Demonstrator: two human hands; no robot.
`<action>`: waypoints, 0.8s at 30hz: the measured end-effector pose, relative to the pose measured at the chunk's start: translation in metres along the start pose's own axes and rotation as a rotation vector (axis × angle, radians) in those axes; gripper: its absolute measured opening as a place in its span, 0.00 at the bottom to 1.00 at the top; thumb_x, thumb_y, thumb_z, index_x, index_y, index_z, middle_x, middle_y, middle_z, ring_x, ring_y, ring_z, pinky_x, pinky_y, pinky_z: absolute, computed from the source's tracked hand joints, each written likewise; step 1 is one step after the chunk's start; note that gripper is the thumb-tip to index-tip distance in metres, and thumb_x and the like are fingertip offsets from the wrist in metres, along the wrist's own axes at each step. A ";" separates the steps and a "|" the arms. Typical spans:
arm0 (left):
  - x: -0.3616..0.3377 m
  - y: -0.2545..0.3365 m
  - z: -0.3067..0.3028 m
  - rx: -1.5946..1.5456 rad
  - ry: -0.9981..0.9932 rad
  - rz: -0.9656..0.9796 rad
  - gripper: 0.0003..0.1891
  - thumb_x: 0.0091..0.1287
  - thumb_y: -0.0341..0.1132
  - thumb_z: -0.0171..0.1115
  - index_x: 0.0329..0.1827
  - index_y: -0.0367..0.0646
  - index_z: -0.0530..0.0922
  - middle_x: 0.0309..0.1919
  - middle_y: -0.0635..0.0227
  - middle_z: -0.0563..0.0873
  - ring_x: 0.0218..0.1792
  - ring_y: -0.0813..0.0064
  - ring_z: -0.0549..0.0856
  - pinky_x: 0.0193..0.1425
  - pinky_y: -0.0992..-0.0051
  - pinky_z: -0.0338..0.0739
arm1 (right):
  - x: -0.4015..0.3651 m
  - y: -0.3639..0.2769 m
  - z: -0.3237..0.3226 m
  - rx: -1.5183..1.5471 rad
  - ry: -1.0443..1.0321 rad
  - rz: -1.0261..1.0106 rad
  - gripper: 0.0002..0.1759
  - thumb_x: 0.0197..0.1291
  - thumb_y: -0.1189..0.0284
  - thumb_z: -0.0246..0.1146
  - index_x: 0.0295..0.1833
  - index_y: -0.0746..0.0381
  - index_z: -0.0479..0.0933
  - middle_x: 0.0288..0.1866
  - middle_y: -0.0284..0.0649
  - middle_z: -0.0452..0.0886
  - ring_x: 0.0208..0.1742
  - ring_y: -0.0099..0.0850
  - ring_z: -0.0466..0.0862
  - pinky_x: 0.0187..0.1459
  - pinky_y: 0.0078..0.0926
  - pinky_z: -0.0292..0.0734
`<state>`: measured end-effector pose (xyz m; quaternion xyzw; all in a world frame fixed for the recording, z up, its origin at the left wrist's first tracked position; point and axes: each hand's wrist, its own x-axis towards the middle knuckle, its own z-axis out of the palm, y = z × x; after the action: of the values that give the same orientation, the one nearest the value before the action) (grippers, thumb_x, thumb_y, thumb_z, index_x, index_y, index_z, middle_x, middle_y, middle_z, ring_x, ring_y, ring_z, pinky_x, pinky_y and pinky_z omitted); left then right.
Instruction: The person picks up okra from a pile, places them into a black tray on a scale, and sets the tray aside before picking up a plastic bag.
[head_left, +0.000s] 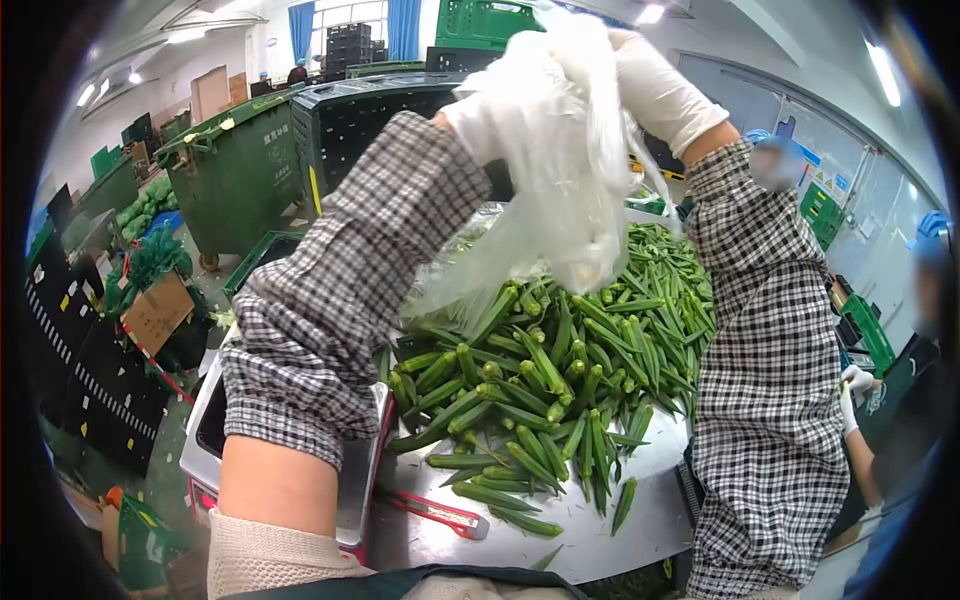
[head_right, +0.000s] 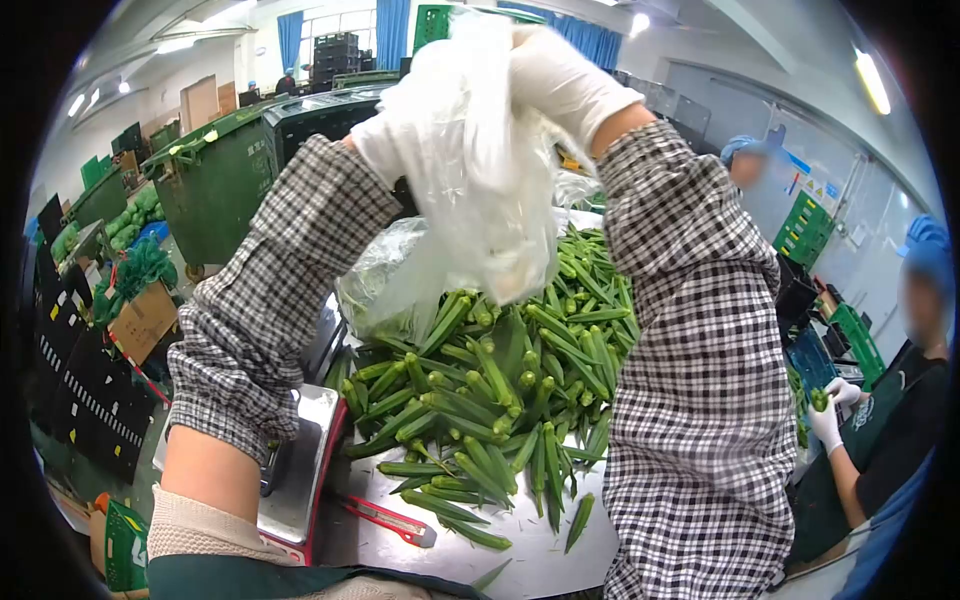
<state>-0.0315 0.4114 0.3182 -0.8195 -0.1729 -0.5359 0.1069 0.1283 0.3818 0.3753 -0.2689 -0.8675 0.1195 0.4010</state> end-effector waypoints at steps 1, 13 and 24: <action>0.003 -0.013 0.010 0.152 0.057 0.085 0.13 0.61 0.40 0.59 0.42 0.40 0.79 0.31 0.63 0.82 0.37 0.69 0.83 0.42 0.73 0.77 | -0.007 -0.008 0.008 0.119 -0.101 0.003 0.14 0.63 0.70 0.59 0.51 0.67 0.76 0.43 0.34 0.81 0.42 0.20 0.78 0.47 0.20 0.74; -0.058 -0.008 -0.039 1.187 -0.684 -0.397 0.21 0.52 0.48 0.64 0.50 0.52 0.80 0.41 0.66 0.85 0.38 0.70 0.84 0.45 0.69 0.78 | -0.106 0.104 -0.003 0.149 0.105 0.494 0.18 0.59 0.64 0.59 0.52 0.63 0.77 0.34 0.34 0.81 0.30 0.18 0.80 0.30 0.14 0.74; -0.065 -0.075 -0.094 0.005 -0.888 -1.108 0.06 0.51 0.30 0.65 0.28 0.36 0.82 0.19 0.68 0.80 0.23 0.81 0.79 0.27 0.80 0.74 | -0.189 0.190 0.087 -0.192 -0.337 0.651 0.27 0.54 0.56 0.60 0.49 0.69 0.78 0.48 0.53 0.80 0.51 0.42 0.80 0.54 0.32 0.72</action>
<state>-0.1643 0.4354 0.2960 -0.7516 -0.5928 -0.1265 -0.2600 0.2337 0.4332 0.1187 -0.5437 -0.7976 0.2012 0.1666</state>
